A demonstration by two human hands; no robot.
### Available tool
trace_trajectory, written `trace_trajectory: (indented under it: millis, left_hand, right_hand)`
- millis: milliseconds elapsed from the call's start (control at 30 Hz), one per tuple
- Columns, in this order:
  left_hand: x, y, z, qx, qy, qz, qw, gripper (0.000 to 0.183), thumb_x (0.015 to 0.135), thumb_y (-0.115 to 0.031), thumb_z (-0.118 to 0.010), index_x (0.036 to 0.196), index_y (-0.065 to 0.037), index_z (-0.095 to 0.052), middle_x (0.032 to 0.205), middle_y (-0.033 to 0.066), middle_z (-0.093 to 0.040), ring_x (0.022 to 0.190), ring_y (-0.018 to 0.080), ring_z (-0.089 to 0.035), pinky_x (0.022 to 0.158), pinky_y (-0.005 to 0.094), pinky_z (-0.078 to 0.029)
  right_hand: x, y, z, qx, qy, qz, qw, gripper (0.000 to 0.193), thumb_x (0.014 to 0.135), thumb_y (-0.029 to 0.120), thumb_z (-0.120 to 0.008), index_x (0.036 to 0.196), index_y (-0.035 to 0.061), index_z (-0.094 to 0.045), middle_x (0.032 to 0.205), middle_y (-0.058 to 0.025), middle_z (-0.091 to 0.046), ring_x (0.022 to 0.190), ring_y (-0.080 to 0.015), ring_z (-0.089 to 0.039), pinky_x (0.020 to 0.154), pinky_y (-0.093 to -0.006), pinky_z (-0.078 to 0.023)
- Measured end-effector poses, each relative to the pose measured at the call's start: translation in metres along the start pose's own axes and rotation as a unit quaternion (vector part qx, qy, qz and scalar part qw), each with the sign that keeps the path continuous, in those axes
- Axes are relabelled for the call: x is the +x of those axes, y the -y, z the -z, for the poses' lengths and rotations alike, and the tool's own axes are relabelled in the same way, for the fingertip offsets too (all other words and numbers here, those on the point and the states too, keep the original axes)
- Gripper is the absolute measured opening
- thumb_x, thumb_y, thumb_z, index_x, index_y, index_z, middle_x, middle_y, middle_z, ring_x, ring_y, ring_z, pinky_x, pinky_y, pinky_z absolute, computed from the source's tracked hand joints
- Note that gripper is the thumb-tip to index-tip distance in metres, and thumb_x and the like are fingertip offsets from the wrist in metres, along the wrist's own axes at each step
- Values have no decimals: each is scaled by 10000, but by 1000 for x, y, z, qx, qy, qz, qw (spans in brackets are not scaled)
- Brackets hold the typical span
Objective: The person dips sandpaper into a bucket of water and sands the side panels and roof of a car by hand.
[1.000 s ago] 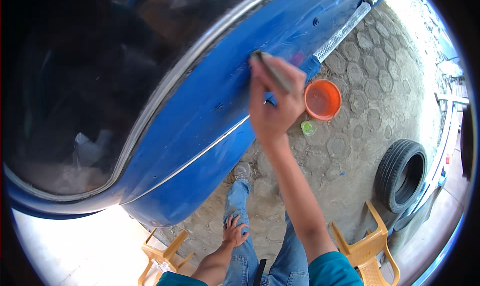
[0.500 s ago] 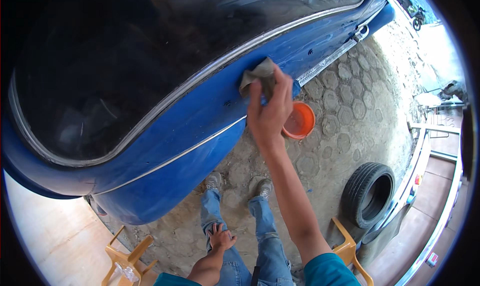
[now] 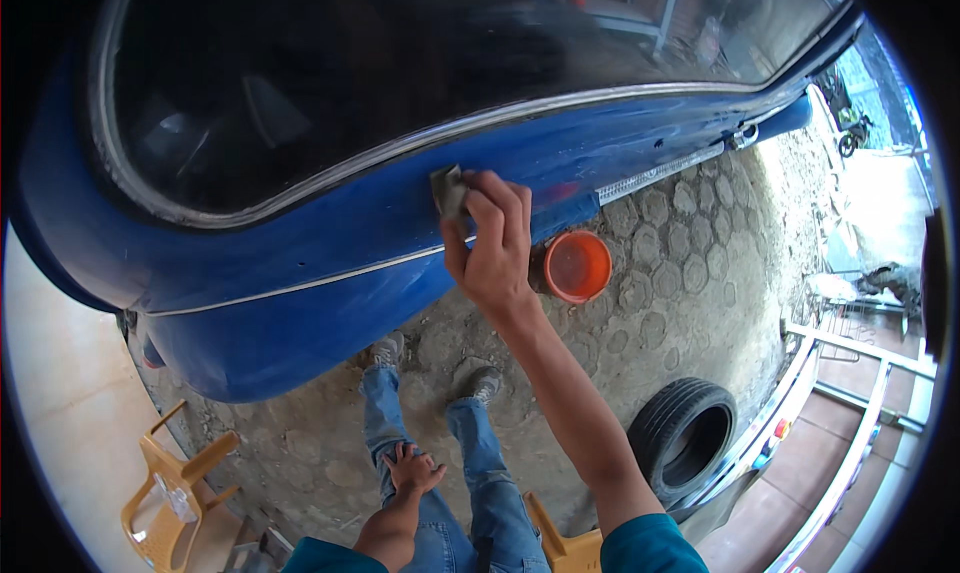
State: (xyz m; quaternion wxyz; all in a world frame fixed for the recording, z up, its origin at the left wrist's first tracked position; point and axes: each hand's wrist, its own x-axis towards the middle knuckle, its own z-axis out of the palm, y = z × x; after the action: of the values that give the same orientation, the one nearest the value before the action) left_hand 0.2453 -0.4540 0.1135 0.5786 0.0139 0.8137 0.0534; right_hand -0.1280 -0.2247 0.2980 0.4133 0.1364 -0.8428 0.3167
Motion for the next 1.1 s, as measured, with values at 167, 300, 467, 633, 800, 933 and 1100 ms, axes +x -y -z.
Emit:
trace_trajectory:
  millis: [167,300,467,633,800,933,1100]
  left_hand:
    - [2,13,-24,-99,-52,31,993,352,820,-577,-634,950,-266,-736,1421,43,-427,1414,304,-255,1153,666,-129]
    - [2,36,-40,-262,-89,1,961,330,819,-523,-651,1001,-256,-722,1479,71,-377,1419,329,-269,1159,624,-175]
    - [-17,8,-1,-205,-263,215,918,585,786,-411,-701,1324,-228,-564,1544,136,-326,1444,361,-249,1095,585,-337]
    - [6,40,-33,-293,-242,172,909,666,777,-462,-711,1360,-197,-529,1429,204,-451,1183,414,-568,922,541,-505]
    - [78,2,-16,-290,-259,84,918,638,772,-482,-721,1310,-170,-579,1352,206,-528,1109,403,-622,900,539,-514]
    - [104,-80,-6,-319,-231,31,919,641,769,-479,-728,1301,-152,-583,1336,205,-543,1111,395,-624,906,527,-514]
    - [129,-85,25,-321,-233,31,917,645,766,-476,-737,1289,-130,-589,1316,203,-561,1114,385,-625,913,513,-514]
  right_hand:
    - [11,-18,7,-25,-70,38,996,301,769,-62,-650,1045,48,-700,1131,-146,-628,912,-272,-623,746,-362,-523]
    - [39,-53,45,-124,-174,-103,971,332,842,-6,-576,1132,78,-714,1130,-131,-643,1020,-268,-620,831,-370,-520]
    - [25,-62,39,-131,-167,-114,970,382,866,23,-606,1243,29,-666,1233,-141,-589,1157,-280,-557,927,-374,-482]
    - [28,-77,65,-88,-142,-113,980,332,866,36,-712,1198,47,-701,1269,-132,-582,1106,-255,-587,877,-348,-500]
    - [55,-121,82,-123,-176,-96,972,252,843,58,-763,1092,98,-755,1149,-112,-664,948,-224,-670,760,-311,-540]
    - [50,-88,73,-105,-189,-179,960,174,857,66,-751,1030,74,-753,1004,-121,-688,846,-217,-688,719,-316,-541]
    - [37,-104,89,-119,-131,-129,976,133,891,73,-710,1020,46,-727,909,-102,-686,783,-207,-685,679,-320,-534]
